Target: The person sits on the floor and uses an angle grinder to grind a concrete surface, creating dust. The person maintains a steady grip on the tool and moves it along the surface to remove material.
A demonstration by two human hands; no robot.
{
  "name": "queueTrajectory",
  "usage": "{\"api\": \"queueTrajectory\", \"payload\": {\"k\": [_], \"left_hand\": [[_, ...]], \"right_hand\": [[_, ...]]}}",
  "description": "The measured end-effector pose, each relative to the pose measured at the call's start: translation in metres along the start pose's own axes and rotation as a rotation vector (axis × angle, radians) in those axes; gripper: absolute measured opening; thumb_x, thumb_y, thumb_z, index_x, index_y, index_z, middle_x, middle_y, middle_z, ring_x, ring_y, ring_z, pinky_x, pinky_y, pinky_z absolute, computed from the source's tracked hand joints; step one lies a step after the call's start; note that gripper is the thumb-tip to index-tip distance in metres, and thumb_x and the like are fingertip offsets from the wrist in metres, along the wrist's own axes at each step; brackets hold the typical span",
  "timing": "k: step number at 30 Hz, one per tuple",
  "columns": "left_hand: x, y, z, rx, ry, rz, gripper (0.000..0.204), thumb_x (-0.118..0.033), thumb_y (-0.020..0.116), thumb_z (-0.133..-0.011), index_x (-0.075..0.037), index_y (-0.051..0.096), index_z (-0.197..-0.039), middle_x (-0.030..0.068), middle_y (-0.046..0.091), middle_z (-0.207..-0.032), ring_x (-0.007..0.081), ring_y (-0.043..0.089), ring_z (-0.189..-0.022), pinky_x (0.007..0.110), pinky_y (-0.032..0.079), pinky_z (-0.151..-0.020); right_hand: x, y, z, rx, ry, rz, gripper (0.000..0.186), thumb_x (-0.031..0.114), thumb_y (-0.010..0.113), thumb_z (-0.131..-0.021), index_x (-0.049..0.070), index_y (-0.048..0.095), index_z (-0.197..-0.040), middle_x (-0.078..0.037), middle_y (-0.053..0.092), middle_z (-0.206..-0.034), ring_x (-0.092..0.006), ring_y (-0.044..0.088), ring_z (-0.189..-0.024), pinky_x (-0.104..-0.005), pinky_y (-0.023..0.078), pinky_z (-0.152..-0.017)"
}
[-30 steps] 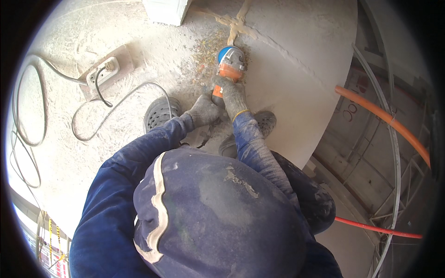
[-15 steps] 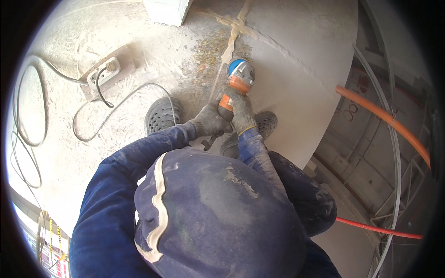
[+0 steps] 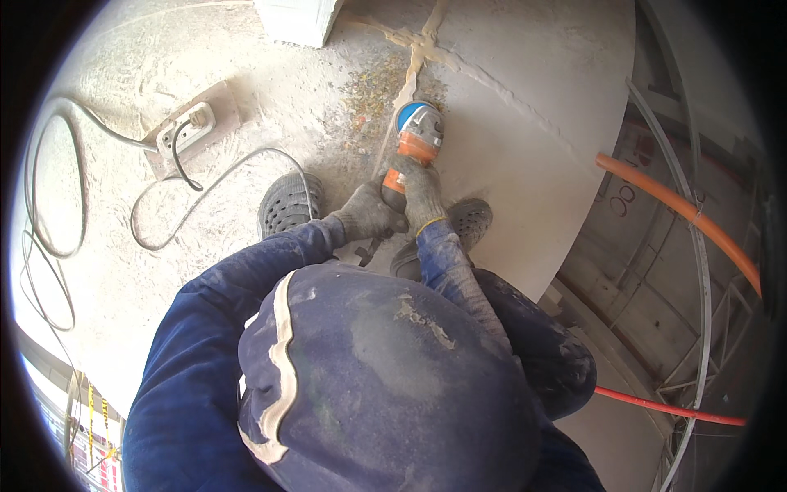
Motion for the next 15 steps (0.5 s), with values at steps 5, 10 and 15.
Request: {"api": "queueTrajectory", "payload": {"k": [5, 10, 15], "left_hand": [[0.006, -0.004, -0.002, -0.009, -0.030, -0.028, 0.065, 0.006, 0.084, -0.077, -0.003, 0.056, -0.135, 0.0086, 0.073, -0.101, 0.0185, 0.073, -0.081, 0.035, 0.063, -0.064], [0.007, -0.005, -0.004, 0.010, -0.017, -0.016, 0.065, 0.005, 0.084, -0.078, -0.002, 0.056, -0.136, 0.0090, 0.073, -0.102, 0.0185, 0.074, -0.081, 0.036, 0.063, -0.066], [0.010, -0.007, -0.006, 0.008, -0.031, 0.035, 0.065, 0.006, 0.083, -0.079, -0.002, 0.056, -0.137, 0.0086, 0.074, -0.102, 0.0181, 0.074, -0.082, 0.035, 0.063, -0.067]], "right_hand": [[0.006, 0.006, 0.002, 0.022, 0.030, 0.073, 0.071, 0.036, 0.092, -0.080, 0.000, 0.065, -0.134, -0.010, 0.069, -0.112, -0.0201, 0.068, -0.096, -0.0391, 0.059, -0.083], [0.014, 0.013, 0.006, -0.005, 0.024, 0.125, 0.073, 0.038, 0.093, -0.079, -0.001, 0.065, -0.134, -0.010, 0.069, -0.112, -0.0201, 0.068, -0.095, -0.0384, 0.059, -0.084], [0.016, 0.015, 0.008, -0.006, 0.030, 0.098, 0.065, 0.029, 0.093, -0.076, -0.001, 0.068, -0.128, -0.010, 0.071, -0.113, -0.0197, 0.070, -0.093, -0.0376, 0.058, -0.083]]}}
Point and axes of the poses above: each hand's wrist, its own z-axis away from the middle knuckle, its own y-axis out of the palm, x = y × z, the point moved 6 cm from there along -z, towards the middle knuckle
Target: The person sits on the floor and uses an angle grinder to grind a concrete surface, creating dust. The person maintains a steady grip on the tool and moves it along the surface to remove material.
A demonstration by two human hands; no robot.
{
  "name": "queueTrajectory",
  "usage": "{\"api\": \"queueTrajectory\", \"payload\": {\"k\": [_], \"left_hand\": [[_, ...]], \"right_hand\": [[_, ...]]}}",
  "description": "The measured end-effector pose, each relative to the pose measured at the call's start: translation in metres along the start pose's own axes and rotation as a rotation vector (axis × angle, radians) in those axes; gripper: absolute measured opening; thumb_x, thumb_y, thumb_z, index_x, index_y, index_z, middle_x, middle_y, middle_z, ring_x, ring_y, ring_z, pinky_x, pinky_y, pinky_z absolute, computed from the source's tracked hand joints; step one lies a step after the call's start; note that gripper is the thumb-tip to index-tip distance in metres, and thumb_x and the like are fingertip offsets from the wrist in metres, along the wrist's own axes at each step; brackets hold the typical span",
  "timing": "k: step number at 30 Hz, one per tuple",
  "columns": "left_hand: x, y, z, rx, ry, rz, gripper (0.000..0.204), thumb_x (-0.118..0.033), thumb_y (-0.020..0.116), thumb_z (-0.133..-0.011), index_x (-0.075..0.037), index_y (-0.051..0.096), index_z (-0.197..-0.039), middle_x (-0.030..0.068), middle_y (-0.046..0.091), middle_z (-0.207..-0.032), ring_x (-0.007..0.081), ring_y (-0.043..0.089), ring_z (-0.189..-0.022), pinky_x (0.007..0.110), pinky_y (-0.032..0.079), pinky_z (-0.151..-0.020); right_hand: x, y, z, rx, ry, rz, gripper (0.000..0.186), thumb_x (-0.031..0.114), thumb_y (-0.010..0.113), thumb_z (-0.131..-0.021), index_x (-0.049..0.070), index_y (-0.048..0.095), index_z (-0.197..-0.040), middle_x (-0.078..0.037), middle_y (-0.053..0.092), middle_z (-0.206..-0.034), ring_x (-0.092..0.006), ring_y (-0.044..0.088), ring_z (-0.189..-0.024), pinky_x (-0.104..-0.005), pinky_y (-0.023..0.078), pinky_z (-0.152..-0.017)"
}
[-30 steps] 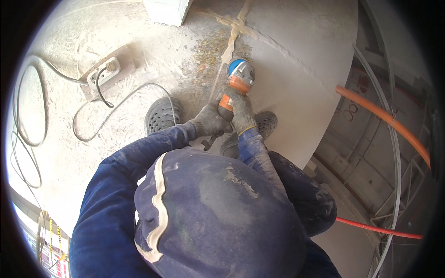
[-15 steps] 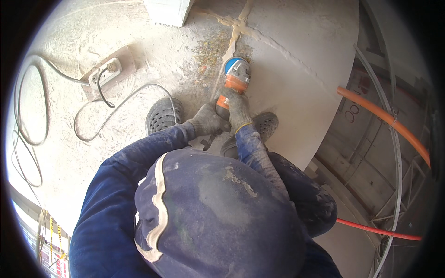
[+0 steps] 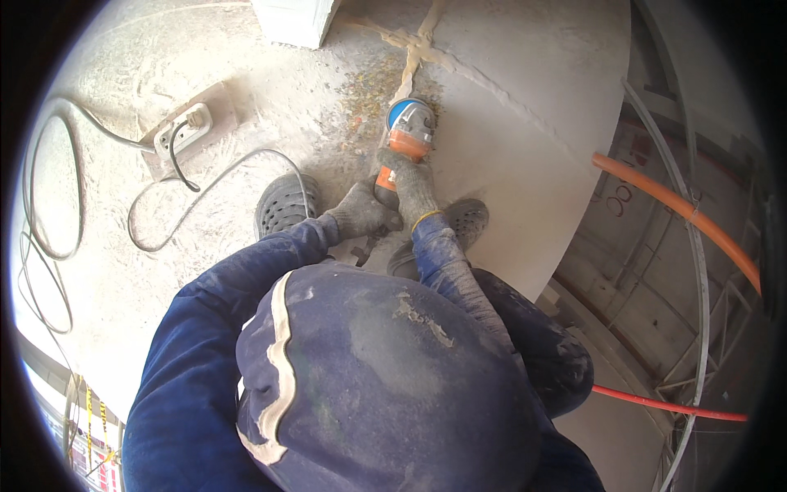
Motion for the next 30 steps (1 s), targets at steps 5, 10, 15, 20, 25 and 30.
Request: {"api": "queueTrajectory", "payload": {"k": [5, 10, 15, 20, 25, 30], "left_hand": [[-0.005, 0.003, 0.003, -0.009, 0.013, -0.002, 0.061, 0.006, 0.082, -0.078, -0.001, 0.057, -0.134, 0.0083, 0.074, -0.102, 0.0184, 0.074, -0.080, 0.035, 0.063, -0.065], [-0.013, 0.000, 0.001, -0.057, 0.083, -0.023, 0.056, 0.004, 0.082, -0.077, 0.000, 0.059, -0.128, 0.0085, 0.073, -0.099, 0.0185, 0.074, -0.076, 0.035, 0.061, -0.061], [-0.006, -0.002, -0.001, -0.060, 0.021, 0.010, 0.055, 0.004, 0.084, -0.075, 0.001, 0.061, -0.125, 0.0092, 0.073, -0.095, 0.0185, 0.073, -0.072, 0.034, 0.060, -0.057], [-0.003, -0.001, -0.001, -0.045, -0.010, -0.001, 0.055, 0.005, 0.083, -0.076, 0.001, 0.061, -0.126, 0.0092, 0.074, -0.095, 0.0184, 0.073, -0.072, 0.034, 0.060, -0.057], [0.001, 0.002, 0.000, -0.031, 0.018, 0.080, 0.055, 0.006, 0.083, -0.077, 0.000, 0.061, -0.127, 0.0092, 0.074, -0.097, 0.0184, 0.073, -0.073, 0.034, 0.060, -0.058], [0.003, 0.001, -0.002, -0.012, -0.033, 0.010, 0.056, 0.005, 0.082, -0.078, 0.000, 0.060, -0.128, 0.0090, 0.074, -0.097, 0.0188, 0.073, -0.072, 0.035, 0.060, -0.059]], "right_hand": [[-0.002, -0.001, 0.000, 0.006, 0.005, 0.001, 0.065, 0.029, 0.092, -0.077, -0.002, 0.068, -0.128, -0.009, 0.071, -0.112, -0.0196, 0.069, -0.093, -0.0374, 0.058, -0.083], [-0.001, -0.003, -0.002, 0.008, 0.002, 0.011, 0.065, 0.030, 0.092, -0.077, -0.002, 0.068, -0.127, -0.009, 0.071, -0.112, -0.0195, 0.069, -0.093, -0.0373, 0.058, -0.083], [-0.003, -0.001, -0.003, 0.014, -0.001, 0.018, 0.064, 0.030, 0.092, -0.077, -0.002, 0.068, -0.127, -0.009, 0.071, -0.112, -0.0194, 0.069, -0.092, -0.0372, 0.058, -0.082], [-0.003, 0.000, -0.004, 0.018, -0.003, 0.016, 0.064, 0.030, 0.092, -0.077, -0.002, 0.068, -0.127, -0.009, 0.071, -0.111, -0.0193, 0.069, -0.092, -0.0371, 0.058, -0.082], [-0.005, 0.002, -0.005, 0.018, -0.003, 0.017, 0.064, 0.030, 0.092, -0.077, -0.002, 0.068, -0.127, -0.009, 0.071, -0.111, -0.0192, 0.069, -0.092, -0.0370, 0.058, -0.082], [-0.007, 0.000, -0.007, 0.016, -0.014, 0.014, 0.064, 0.030, 0.092, -0.077, -0.002, 0.068, -0.126, -0.009, 0.071, -0.110, -0.0191, 0.069, -0.091, -0.0369, 0.058, -0.082]]}}
Point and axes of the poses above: each hand's wrist, its own z-axis away from the middle knuckle, its own y-axis out of the palm, x = y × z, the point moved 6 cm from there along -z, towards the middle knuckle
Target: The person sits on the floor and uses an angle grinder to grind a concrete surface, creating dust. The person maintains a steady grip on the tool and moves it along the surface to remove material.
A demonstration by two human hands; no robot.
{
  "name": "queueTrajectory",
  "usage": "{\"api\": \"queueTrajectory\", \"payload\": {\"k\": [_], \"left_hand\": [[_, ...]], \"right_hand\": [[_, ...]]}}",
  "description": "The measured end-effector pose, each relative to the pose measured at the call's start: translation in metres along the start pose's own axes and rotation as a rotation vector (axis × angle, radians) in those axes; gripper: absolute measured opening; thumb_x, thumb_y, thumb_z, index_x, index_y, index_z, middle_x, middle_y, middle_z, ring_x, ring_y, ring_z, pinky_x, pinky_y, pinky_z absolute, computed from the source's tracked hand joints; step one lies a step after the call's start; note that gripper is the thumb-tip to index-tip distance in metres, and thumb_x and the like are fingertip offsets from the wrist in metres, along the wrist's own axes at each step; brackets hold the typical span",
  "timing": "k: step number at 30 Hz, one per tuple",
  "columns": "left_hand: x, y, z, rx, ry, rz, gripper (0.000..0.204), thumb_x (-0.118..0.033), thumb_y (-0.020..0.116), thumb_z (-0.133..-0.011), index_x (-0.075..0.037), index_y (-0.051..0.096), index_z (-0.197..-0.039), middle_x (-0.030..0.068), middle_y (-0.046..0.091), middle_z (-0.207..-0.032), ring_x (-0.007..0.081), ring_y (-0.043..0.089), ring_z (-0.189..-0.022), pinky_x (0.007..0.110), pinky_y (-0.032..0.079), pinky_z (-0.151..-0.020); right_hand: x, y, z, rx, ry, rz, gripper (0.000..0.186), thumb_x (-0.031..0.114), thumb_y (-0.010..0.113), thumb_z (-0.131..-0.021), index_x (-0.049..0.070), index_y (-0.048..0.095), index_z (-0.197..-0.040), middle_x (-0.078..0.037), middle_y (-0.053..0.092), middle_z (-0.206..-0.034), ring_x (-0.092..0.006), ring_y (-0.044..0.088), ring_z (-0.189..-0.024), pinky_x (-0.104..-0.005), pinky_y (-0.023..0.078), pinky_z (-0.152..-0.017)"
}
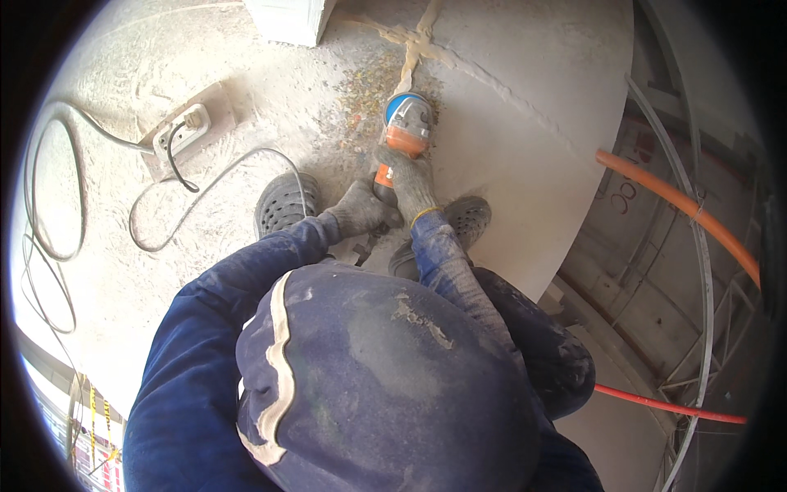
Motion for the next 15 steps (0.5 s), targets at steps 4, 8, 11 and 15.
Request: {"api": "queueTrajectory", "payload": {"k": [4, 8, 11, 15], "left_hand": [[-0.008, -0.004, 0.002, -0.038, 0.063, 0.001, 0.050, 0.004, 0.082, -0.078, 0.000, 0.062, -0.124, 0.0086, 0.073, -0.093, 0.0189, 0.072, -0.071, 0.035, 0.060, -0.059], [-0.010, -0.005, -0.004, -0.032, 0.067, -0.075, 0.054, 0.005, 0.083, -0.077, 0.000, 0.062, -0.127, 0.0088, 0.074, -0.095, 0.0185, 0.073, -0.074, 0.035, 0.061, -0.061], [-0.010, -0.007, -0.012, -0.035, 0.111, -0.036, 0.058, 0.005, 0.083, -0.077, 0.000, 0.060, -0.131, 0.0086, 0.074, -0.098, 0.0183, 0.074, -0.077, 0.035, 0.062, -0.063], [-0.010, -0.009, -0.023, -0.049, 0.125, 0.013, 0.062, 0.008, 0.082, -0.076, 0.000, 0.060, -0.133, 0.0083, 0.074, -0.100, 0.0184, 0.074, -0.080, 0.036, 0.062, -0.065]], "right_hand": [[0.000, -0.002, -0.001, -0.015, -0.010, 0.002, 0.064, 0.031, 0.092, -0.077, -0.002, 0.068, -0.126, -0.009, 0.071, -0.110, -0.0191, 0.069, -0.091, -0.0368, 0.058, -0.082], [0.005, 0.000, -0.004, -0.018, -0.030, 0.008, 0.063, 0.031, 0.092, -0.077, -0.002, 0.068, -0.126, -0.009, 0.071, -0.110, -0.0190, 0.068, -0.091, -0.0367, 0.057, -0.082], [0.012, 0.002, -0.008, -0.016, -0.042, 0.011, 0.063, 0.031, 0.092, -0.077, -0.002, 0.068, -0.126, -0.009, 0.071, -0.110, -0.0190, 0.068, -0.091, -0.0366, 0.057, -0.082], [0.021, 0.003, -0.014, -0.020, -0.063, 0.019, 0.063, 0.031, 0.092, -0.077, -0.002, 0.068, -0.125, -0.009, 0.071, -0.109, -0.0189, 0.068, -0.090, -0.0365, 0.057, -0.081]]}}
Point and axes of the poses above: each hand's wrist, its own z-axis away from the middle knuckle, its own y-axis out of the palm, x = y × z, the point moved 6 cm from there along -z, towards the middle knuckle
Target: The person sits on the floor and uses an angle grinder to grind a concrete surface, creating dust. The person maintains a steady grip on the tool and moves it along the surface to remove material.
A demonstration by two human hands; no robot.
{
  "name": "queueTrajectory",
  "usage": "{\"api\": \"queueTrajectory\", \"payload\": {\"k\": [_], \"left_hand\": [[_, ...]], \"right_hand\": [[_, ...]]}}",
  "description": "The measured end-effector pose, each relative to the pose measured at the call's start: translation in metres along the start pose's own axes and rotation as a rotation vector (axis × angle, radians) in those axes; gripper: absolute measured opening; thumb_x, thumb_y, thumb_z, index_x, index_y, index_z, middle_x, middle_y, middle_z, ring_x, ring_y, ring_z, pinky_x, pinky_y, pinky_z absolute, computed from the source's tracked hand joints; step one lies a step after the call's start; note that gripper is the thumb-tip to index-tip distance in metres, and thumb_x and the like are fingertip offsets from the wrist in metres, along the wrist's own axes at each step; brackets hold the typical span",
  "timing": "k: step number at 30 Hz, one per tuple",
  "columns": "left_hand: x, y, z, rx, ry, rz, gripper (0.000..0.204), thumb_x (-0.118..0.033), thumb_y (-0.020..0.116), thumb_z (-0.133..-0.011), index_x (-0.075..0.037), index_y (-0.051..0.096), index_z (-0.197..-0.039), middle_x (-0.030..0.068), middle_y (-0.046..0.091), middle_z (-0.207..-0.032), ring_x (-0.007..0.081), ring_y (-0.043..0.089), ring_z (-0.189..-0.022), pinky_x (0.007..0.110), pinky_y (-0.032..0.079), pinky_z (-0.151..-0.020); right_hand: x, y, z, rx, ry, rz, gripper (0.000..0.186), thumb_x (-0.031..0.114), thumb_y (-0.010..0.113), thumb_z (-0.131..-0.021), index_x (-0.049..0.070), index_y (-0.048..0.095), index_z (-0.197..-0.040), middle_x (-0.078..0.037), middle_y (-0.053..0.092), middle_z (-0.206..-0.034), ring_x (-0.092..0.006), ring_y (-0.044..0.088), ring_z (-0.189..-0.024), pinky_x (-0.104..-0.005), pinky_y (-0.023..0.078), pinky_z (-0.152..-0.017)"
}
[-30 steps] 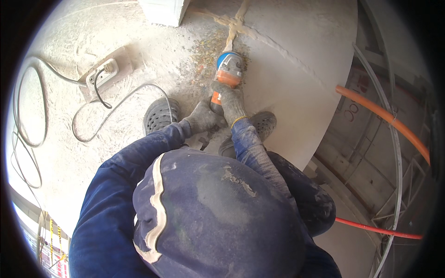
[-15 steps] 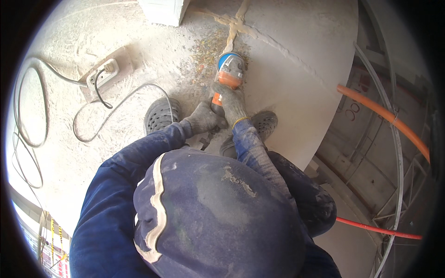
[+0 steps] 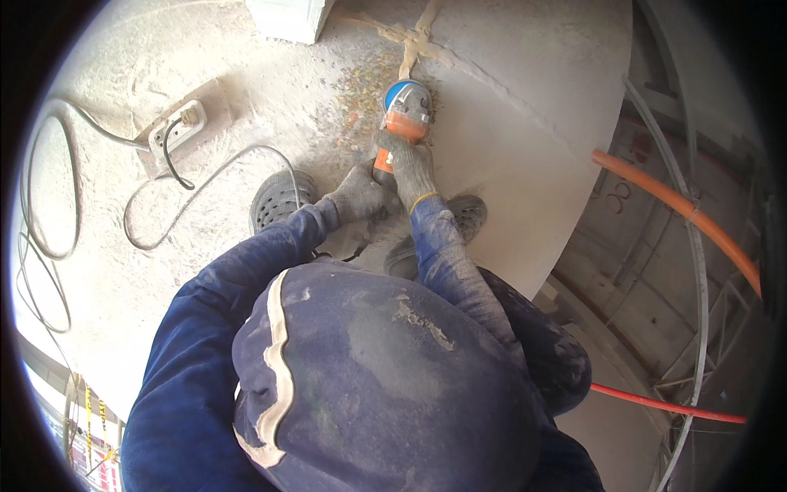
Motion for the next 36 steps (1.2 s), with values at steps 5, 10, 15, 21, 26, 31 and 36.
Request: {"api": "queueTrajectory", "payload": {"k": [5, 10, 15, 21, 26, 31, 36], "left_hand": [[-0.008, 0.000, -0.002, 0.002, -0.012, -0.020, 0.064, 0.009, 0.083, -0.075, 0.000, 0.060, -0.134, 0.0082, 0.074, -0.100, 0.0180, 0.074, -0.080, 0.035, 0.061, -0.063], [-0.015, 0.006, 0.006, 0.063, -0.045, -0.033, 0.067, 0.008, 0.084, -0.075, 0.001, 0.057, -0.136, 0.0075, 0.075, -0.097, 0.0173, 0.073, -0.078, 0.034, 0.060, -0.061], [-0.017, 0.019, 0.013, 0.069, -0.052, 0.048, 0.066, 0.008, 0.085, -0.072, 0.001, 0.059, -0.133, 0.0069, 0.073, -0.096, 0.0166, 0.072, -0.078, 0.034, 0.060, -0.063], [-0.015, 0.025, 0.019, 0.098, -0.101, -0.015, 0.071, 0.009, 0.084, -0.072, -0.001, 0.058, -0.137, 0.0073, 0.074, -0.098, 0.0169, 0.073, -0.079, 0.033, 0.062, -0.063], [-0.015, 0.020, 0.024, 0.058, -0.071, -0.031, 0.072, 0.009, 0.084, -0.073, -0.003, 0.058, -0.138, 0.0073, 0.074, -0.099, 0.0168, 0.073, -0.079, 0.034, 0.062, -0.062], [-0.009, 0.015, 0.023, 0.033, -0.078, -0.029, 0.073, 0.008, 0.085, -0.073, -0.003, 0.057, -0.140, 0.0081, 0.074, -0.102, 0.0167, 0.073, -0.080, 0.035, 0.062, -0.064], [-0.002, 0.016, 0.021, 0.054, -0.093, -0.021, 0.072, 0.007, 0.086, -0.073, -0.001, 0.056, -0.138, 0.0088, 0.074, -0.101, 0.0169, 0.073, -0.080, 0.034, 0.062, -0.063]], "right_hand": [[0.008, 0.002, -0.003, -0.006, -0.025, 0.002, 0.063, 0.031, 0.092, -0.077, -0.002, 0.068, -0.125, -0.008, 0.070, -0.109, -0.0188, 0.068, -0.090, -0.0364, 0.057, -0.081], [0.007, -0.004, 0.003, -0.020, -0.062, -0.021, 0.061, 0.033, 0.091, -0.078, -0.002, 0.070, -0.123, -0.008, 0.071, -0.106, -0.0188, 0.069, -0.089, -0.0351, 0.057, -0.081], [-0.008, -0.019, 0.004, -0.023, -0.021, -0.081, 0.056, 0.033, 0.090, -0.080, -0.002, 0.072, -0.119, -0.008, 0.072, -0.103, -0.0190, 0.070, -0.086, -0.0360, 0.057, -0.077], [-0.023, -0.031, 0.005, -0.089, -0.002, -0.110, 0.051, 0.033, 0.089, -0.081, 0.000, 0.072, -0.117, -0.006, 0.071, -0.097, -0.0176, 0.068, -0.082, -0.0367, 0.057, -0.074], [-0.019, -0.023, 0.013, -0.070, 0.012, -0.089, 0.051, 0.032, 0.088, -0.082, 0.000, 0.072, -0.119, -0.006, 0.070, -0.098, -0.0167, 0.067, -0.083, -0.0375, 0.056, -0.075], [-0.012, -0.016, 0.016, -0.033, -0.051, -0.045, 0.052, 0.033, 0.085, -0.085, -0.001, 0.071, -0.121, -0.006, 0.070, -0.102, -0.0166, 0.065, -0.087, -0.0374, 0.055, -0.080], [-0.022, -0.019, 0.012, -0.028, -0.023, -0.025, 0.052, 0.035, 0.085, -0.086, -0.001, 0.071, -0.121, -0.006, 0.069, -0.102, -0.0166, 0.064, -0.087, -0.0363, 0.054, -0.081]]}}
Point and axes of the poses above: each hand's wrist, its own z-axis away from the middle knuckle, its own y-axis out of the palm, x = y × z, the point moved 6 cm from there along -z, towards the middle knuckle
